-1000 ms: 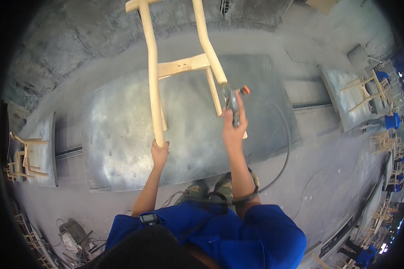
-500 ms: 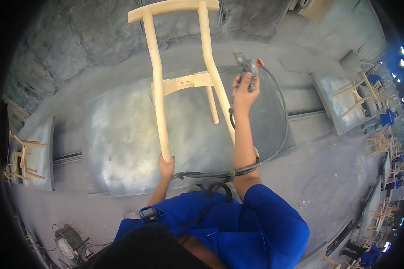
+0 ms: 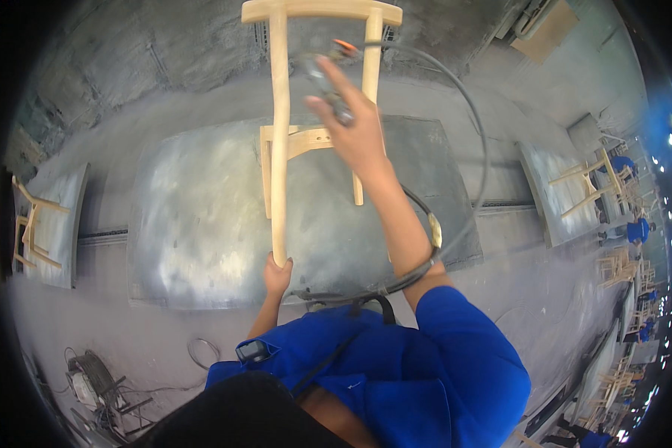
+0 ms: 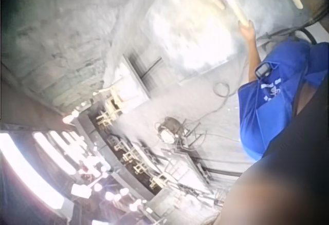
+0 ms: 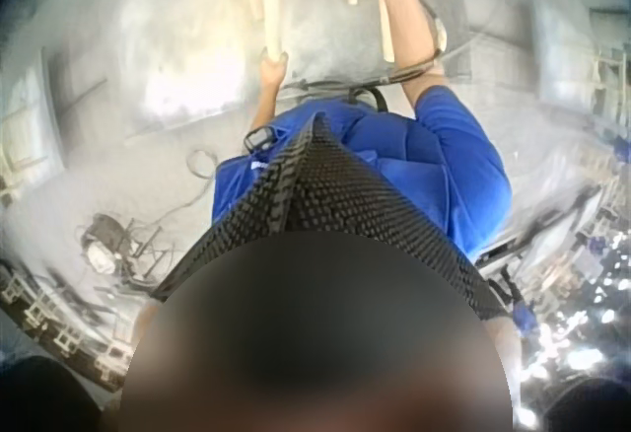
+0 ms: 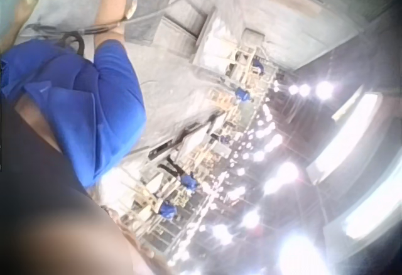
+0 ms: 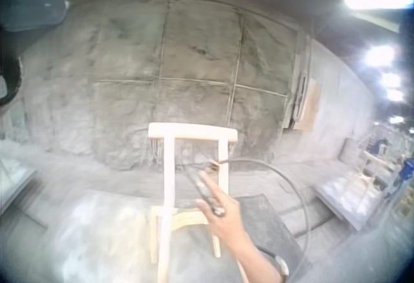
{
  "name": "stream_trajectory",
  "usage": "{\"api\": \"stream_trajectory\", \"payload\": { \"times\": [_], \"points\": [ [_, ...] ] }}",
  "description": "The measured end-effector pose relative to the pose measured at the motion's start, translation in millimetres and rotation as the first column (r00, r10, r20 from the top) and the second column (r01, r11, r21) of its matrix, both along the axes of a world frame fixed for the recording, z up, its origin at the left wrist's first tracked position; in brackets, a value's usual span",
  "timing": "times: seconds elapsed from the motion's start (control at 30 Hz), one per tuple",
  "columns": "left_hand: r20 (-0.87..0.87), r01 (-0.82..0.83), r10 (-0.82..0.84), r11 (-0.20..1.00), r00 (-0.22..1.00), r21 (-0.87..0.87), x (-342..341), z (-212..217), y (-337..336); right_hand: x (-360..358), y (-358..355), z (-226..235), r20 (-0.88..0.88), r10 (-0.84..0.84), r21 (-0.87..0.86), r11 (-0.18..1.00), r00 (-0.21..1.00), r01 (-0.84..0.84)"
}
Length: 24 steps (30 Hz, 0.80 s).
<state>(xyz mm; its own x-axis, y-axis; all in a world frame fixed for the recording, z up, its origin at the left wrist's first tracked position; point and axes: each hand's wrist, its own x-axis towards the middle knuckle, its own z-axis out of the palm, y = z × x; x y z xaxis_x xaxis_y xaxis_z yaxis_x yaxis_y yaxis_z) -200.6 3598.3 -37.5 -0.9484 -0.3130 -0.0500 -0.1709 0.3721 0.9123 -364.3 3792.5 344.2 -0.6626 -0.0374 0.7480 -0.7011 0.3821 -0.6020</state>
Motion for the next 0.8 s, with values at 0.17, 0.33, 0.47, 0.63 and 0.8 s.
{"api": "stream_trajectory", "payload": {
  "times": [0.17,0.33,0.47,0.63,0.8],
  "points": [
    [0.072,-0.004,0.006,1.000,0.997,-0.027,14,-12,-4,-14,-58,37,0.235,0.170,0.001,0.985,0.957,-0.175],
    [0.045,-0.008,0.007,0.999,0.999,0.033,23,-28,-4,-31,1,72,0.236,0.076,-0.171,0.985,0.969,-0.036],
    [-0.002,-0.013,0.013,0.997,1.000,0.074,29,-43,-2,-19,88,92,0.228,-0.010,-0.382,0.919,0.974,0.098],
    [-0.005,0.005,-0.004,0.997,1.000,0.077,38,-58,0,24,190,75,0.263,-0.174,-0.523,0.801,0.949,0.292],
    [-0.044,0.077,-0.075,0.996,0.996,0.051,62,-76,-7,94,268,0,0.366,-0.329,-0.523,0.701,0.871,0.484]
  ]
}}
